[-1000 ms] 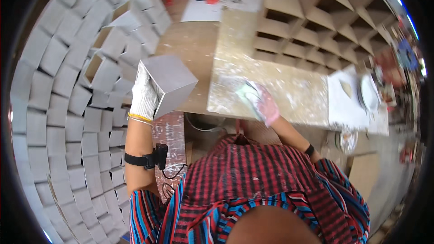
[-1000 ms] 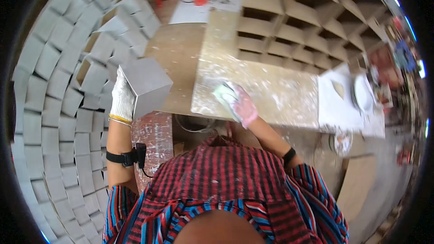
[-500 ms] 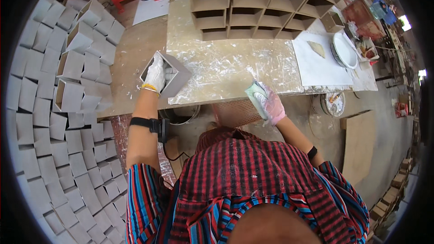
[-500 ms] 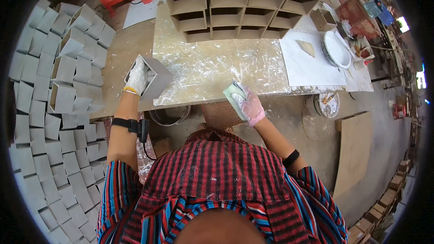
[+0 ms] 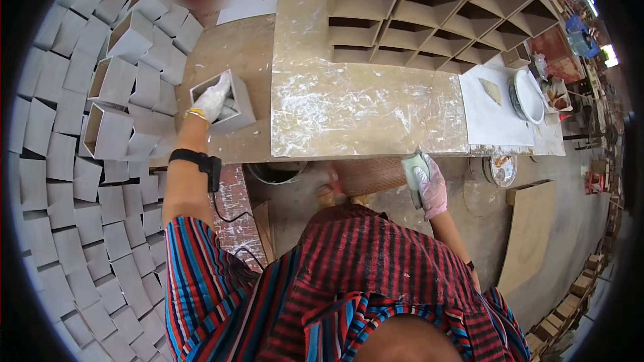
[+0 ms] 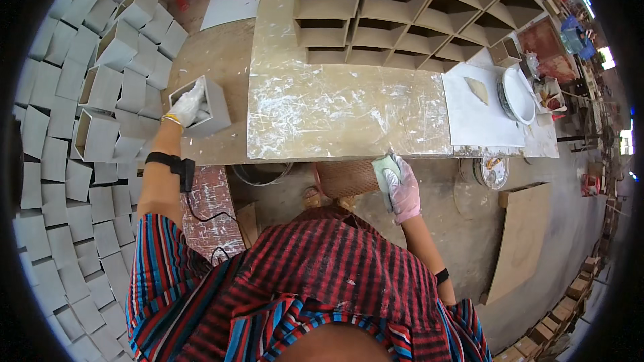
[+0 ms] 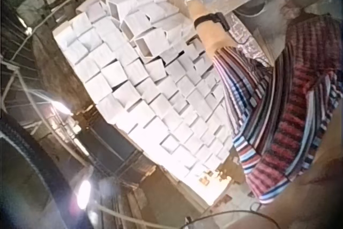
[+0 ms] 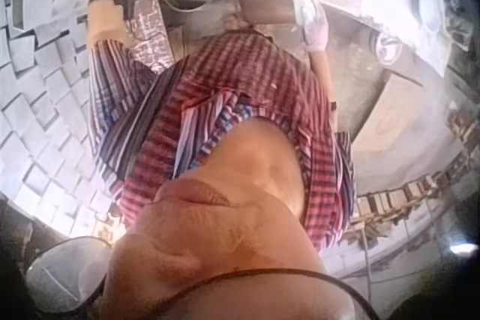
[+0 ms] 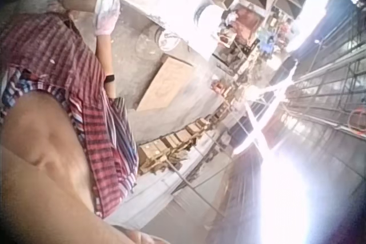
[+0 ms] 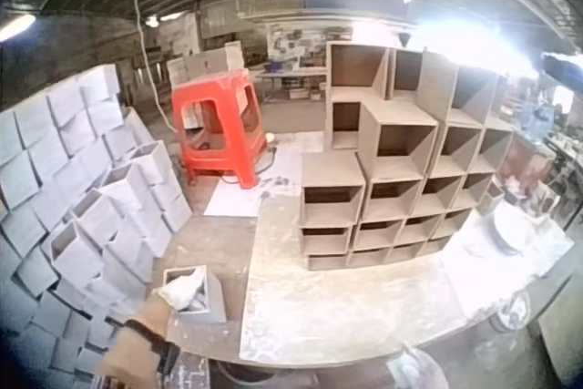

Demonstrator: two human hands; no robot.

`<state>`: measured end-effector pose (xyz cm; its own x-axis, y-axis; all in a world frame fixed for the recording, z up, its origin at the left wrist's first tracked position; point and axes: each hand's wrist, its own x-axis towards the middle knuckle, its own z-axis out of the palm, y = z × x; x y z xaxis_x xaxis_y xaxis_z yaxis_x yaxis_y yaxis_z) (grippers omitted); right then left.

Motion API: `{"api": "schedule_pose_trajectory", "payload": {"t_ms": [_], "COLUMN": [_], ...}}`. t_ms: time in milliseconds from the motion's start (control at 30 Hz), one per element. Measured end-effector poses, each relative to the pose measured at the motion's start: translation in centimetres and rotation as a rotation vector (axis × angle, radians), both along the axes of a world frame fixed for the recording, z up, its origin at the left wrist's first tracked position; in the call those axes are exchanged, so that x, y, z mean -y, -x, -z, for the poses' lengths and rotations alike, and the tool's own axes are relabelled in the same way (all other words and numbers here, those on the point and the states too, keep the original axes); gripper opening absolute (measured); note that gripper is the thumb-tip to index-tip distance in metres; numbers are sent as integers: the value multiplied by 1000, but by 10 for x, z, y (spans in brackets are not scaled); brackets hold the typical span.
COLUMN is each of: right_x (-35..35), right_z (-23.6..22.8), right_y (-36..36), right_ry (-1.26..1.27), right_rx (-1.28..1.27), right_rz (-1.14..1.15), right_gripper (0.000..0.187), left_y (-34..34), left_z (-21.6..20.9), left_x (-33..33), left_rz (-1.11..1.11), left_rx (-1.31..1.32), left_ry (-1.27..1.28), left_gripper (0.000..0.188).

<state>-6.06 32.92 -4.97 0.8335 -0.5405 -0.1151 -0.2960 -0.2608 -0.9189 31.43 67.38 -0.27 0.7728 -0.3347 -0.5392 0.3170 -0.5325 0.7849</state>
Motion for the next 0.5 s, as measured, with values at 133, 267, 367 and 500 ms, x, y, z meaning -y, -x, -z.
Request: {"api": "schedule_pose_trajectory", "payload": {"t_ms": [133,267,367,500], "right_x": [-14,-21,-23,-18], "right_z": [0,8,-5,-27], "right_y": [-5,-17,-23,-35], "right_ry": [1,-38,-65,-18], "right_rx": [-40,-69,-47,-33], "right_rz": [11,-8,15,-33], "right_gripper": [41,43,44,44], "left_y": [-40,-81,-38,-48], "left_z": [40,112,31,-8], "left_x": [-75,-149,-80,-69], "left_rz": [246,667,38,261], "left_rx": [311,906,-87,374], "left_ry": [-216,-495,-60,-716], "left_gripper": [58,56,53,55]}}
